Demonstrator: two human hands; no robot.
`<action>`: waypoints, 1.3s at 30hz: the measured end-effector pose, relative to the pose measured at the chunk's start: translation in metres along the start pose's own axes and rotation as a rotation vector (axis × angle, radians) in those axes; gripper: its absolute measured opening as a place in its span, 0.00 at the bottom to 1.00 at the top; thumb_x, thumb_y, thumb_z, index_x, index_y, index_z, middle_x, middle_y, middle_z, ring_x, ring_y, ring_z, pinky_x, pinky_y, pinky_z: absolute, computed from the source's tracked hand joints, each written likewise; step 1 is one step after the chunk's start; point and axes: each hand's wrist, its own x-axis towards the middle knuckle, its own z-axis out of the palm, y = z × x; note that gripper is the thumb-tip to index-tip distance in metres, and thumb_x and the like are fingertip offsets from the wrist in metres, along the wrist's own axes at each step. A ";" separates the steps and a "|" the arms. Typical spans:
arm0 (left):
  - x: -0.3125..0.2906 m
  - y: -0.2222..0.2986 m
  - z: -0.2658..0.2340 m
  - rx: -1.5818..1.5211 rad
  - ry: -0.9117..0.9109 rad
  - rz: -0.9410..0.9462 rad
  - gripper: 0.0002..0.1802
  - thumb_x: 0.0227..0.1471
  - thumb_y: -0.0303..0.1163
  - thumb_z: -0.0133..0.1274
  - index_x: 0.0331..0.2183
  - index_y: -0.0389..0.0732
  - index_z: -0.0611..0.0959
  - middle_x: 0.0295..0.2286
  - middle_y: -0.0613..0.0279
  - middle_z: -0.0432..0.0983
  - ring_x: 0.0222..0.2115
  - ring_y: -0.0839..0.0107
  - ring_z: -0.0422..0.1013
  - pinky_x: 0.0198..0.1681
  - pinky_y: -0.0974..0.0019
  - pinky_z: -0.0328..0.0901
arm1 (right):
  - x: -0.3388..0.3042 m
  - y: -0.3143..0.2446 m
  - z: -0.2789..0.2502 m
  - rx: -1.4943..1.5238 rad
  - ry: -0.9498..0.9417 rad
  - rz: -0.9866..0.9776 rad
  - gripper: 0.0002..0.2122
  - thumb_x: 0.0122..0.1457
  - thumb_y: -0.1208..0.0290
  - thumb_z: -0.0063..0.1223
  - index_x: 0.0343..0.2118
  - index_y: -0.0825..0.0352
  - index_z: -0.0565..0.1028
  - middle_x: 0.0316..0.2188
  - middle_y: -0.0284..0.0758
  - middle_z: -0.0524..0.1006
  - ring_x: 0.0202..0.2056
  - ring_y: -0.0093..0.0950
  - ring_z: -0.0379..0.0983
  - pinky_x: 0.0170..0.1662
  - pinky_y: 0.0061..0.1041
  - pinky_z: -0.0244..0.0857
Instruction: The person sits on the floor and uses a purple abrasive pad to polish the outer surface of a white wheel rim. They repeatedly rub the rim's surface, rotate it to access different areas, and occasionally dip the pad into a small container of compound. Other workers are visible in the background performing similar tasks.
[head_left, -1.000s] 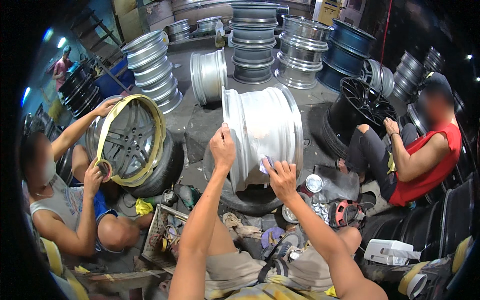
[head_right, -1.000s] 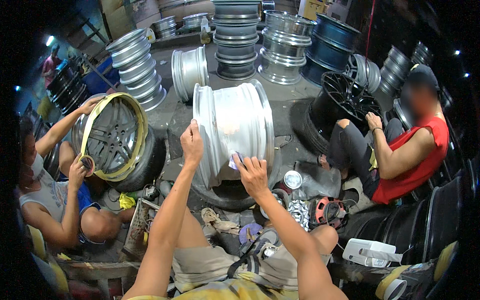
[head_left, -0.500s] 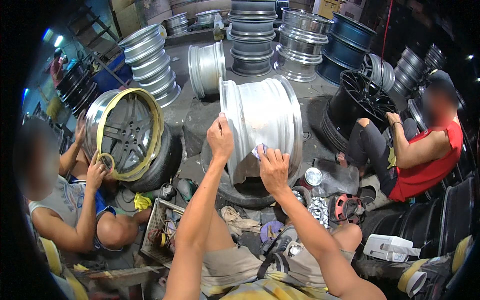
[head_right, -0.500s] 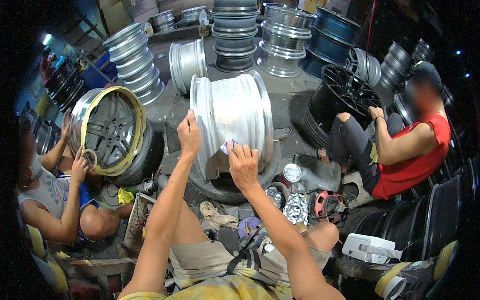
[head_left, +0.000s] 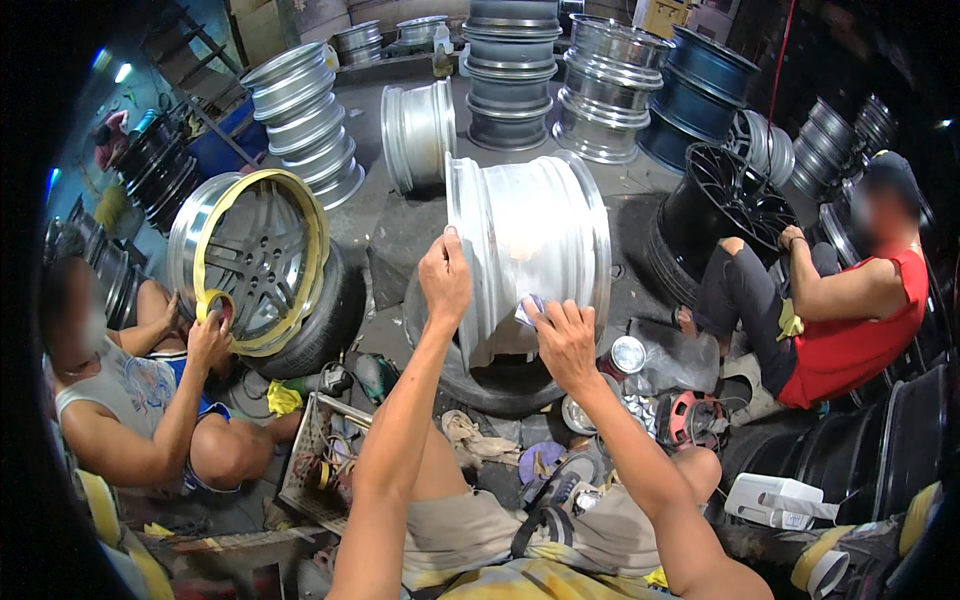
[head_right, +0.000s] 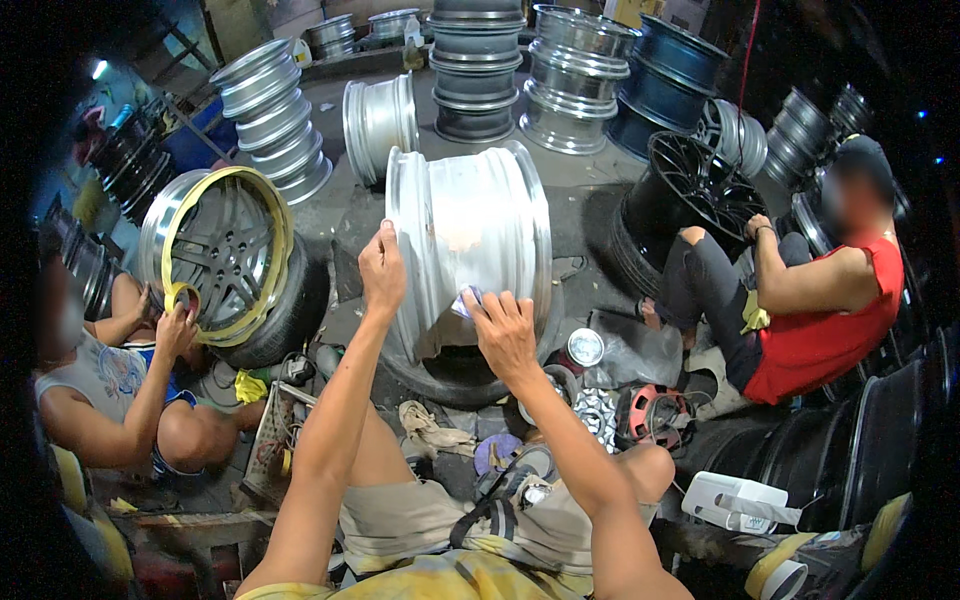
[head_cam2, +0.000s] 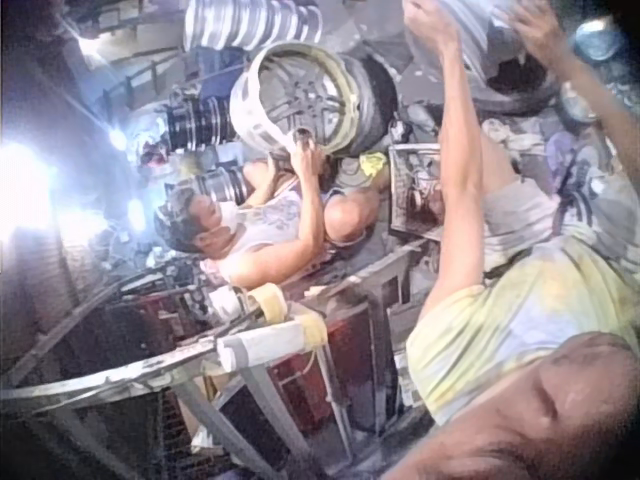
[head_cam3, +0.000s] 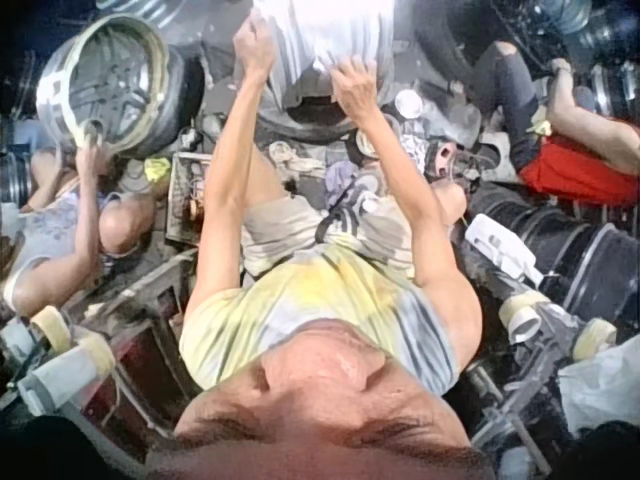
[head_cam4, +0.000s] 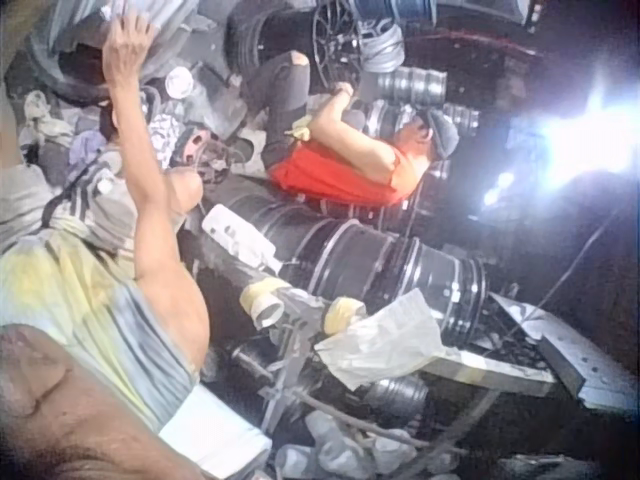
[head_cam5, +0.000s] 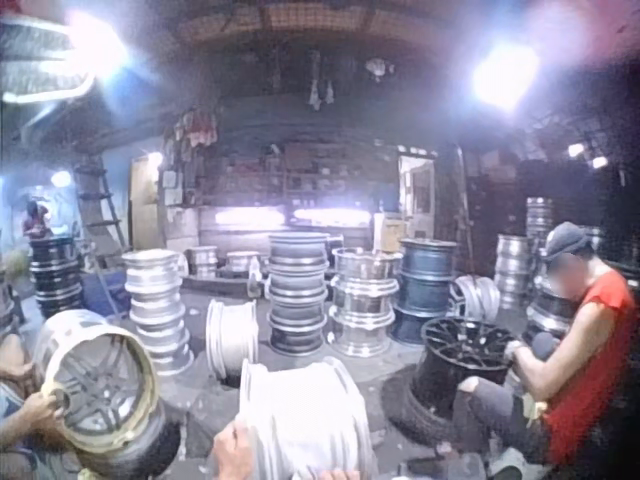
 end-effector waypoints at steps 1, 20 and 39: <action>0.001 0.001 -0.002 0.004 -0.002 -0.010 0.28 0.70 0.43 0.43 0.26 0.29 0.76 0.18 0.42 0.69 0.20 0.53 0.66 0.28 0.50 0.60 | 0.008 -0.004 0.000 0.010 0.004 0.011 0.20 0.54 0.75 0.57 0.52 0.59 0.79 0.33 0.29 0.70 0.36 0.29 0.66 0.40 0.33 0.55; 0.002 0.002 -0.004 0.015 -0.003 -0.008 0.28 0.70 0.43 0.42 0.25 0.29 0.75 0.18 0.42 0.67 0.19 0.51 0.63 0.28 0.50 0.59 | 0.002 -0.017 0.005 0.029 0.054 0.164 0.23 0.52 0.76 0.60 0.53 0.57 0.80 0.32 0.33 0.68 0.37 0.34 0.65 0.40 0.36 0.56; 0.001 0.006 -0.008 0.017 -0.006 -0.011 0.29 0.70 0.44 0.42 0.25 0.29 0.76 0.18 0.42 0.68 0.19 0.50 0.65 0.28 0.49 0.59 | 0.018 -0.042 0.019 0.021 0.174 0.333 0.20 0.53 0.75 0.61 0.52 0.59 0.81 0.33 0.35 0.68 0.38 0.36 0.67 0.40 0.38 0.57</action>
